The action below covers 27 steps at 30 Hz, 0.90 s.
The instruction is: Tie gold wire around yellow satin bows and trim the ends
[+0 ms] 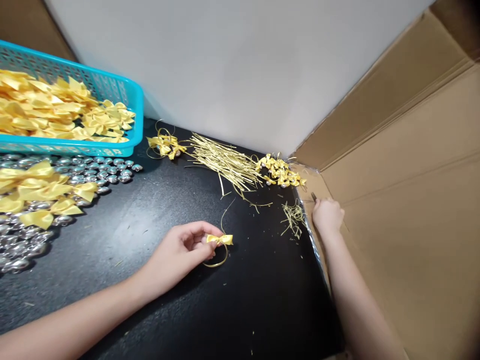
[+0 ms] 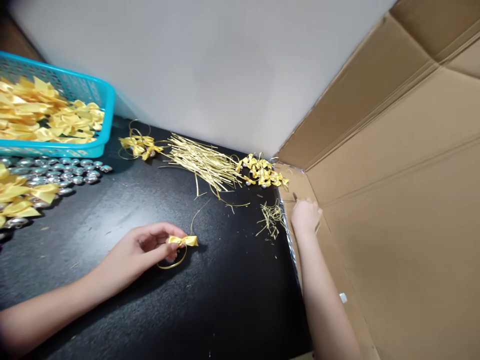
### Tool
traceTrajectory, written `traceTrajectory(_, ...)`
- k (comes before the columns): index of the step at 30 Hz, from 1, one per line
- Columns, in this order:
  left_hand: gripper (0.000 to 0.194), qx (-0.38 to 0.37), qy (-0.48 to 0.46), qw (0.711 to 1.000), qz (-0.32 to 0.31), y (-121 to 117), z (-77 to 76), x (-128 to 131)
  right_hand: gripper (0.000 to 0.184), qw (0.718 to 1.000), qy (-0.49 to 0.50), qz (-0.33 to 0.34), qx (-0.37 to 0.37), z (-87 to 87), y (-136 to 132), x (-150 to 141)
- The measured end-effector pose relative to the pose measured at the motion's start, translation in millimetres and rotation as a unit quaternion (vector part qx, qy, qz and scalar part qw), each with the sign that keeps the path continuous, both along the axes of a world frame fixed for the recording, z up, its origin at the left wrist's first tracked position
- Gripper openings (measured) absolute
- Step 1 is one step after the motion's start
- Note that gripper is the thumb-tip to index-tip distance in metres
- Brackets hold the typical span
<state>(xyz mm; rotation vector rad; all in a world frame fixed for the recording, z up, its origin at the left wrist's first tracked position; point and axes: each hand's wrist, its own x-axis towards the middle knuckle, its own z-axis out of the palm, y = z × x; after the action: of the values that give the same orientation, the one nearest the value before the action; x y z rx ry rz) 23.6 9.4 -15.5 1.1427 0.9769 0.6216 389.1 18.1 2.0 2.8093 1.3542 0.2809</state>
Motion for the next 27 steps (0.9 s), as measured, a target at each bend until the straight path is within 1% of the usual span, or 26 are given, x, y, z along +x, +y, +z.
traceTrajectory(2, 0.025, 0.000, -0.004, 1.000, -0.001, 0, 0.9, 0, 0.037, 1.000, 0.002, -0.009, 0.030, 10.0, 1, -2)
traceTrajectory(4, 0.026, -0.003, -0.009, 1.000, 0.001, 0, 1.8, 1, 0.039, 0.997, 0.031, 0.010, 0.073, 22.5, -1, -14)
traceTrajectory(5, 0.026, -0.005, -0.010, 1.000, 0.002, 0, 2.0, 1, 0.037, 0.980, 0.119, 0.069, 0.145, 28.5, -5, -25)
traceTrajectory(6, 0.026, -0.007, -0.011, 1.000, 0.004, 0, 1.9, 1, 0.036, 0.969, 0.162, 0.113, 0.149, 33.6, -10, -40)
traceTrajectory(8, 0.025, -0.012, -0.018, 1.000, 0.009, 0, 0.4, 1, 0.033, 0.949, 0.229, 0.183, 0.116, 40.6, -23, -76)
traceTrajectory(10, 0.023, -0.015, -0.034, 0.999, 0.010, 0, -1.8, 1, 0.030, 0.876, 0.378, 0.298, 0.044, 43.3, -38, -113)
traceTrajectory(11, 0.023, -0.016, -0.044, 0.999, 0.010, 0, -2.8, 1, 0.027, 0.845, 0.418, 0.333, 0.002, 43.6, -44, -129)
traceTrajectory(12, 0.021, -0.017, -0.053, 0.998, 0.008, 0, -3.6, 1, 0.025, 0.824, 0.437, 0.359, -0.036, 43.6, -49, -142)
traceTrajectory(13, 0.020, -0.017, -0.062, 0.998, 0.006, 1, -4.1, 0, 0.024, 0.810, 0.445, 0.378, -0.060, 43.4, -52, -152)
traceTrajectory(14, 0.019, -0.016, -0.068, 0.998, 0.003, 1, -4.3, 0, 0.023, 0.805, 0.443, 0.387, -0.076, 43.3, -54, -159)
traceTrajectory(16, 0.017, -0.014, -0.076, 0.997, 0.001, 1, -4.2, 1, 0.022, 0.811, 0.425, 0.392, -0.091, 43.5, -55, -165)
traceTrajectory(18, 0.017, -0.014, -0.083, 0.996, 0.001, 0, -4.0, 1, 0.022, 0.820, 0.407, 0.392, -0.098, 43.9, -54, -165)
traceTrajectory(20, 0.016, -0.016, -0.088, 0.996, 0.002, -1, -4.4, 1, 0.023, 0.822, 0.395, 0.397, -0.101, 43.7, -53, -164)
traceTrajectory(27, 0.013, -0.010, -0.084, 0.996, 0.004, -2, -9.0, -1, 0.022, 0.821, 0.382, 0.417, -0.078, 36.3, -53, -167)
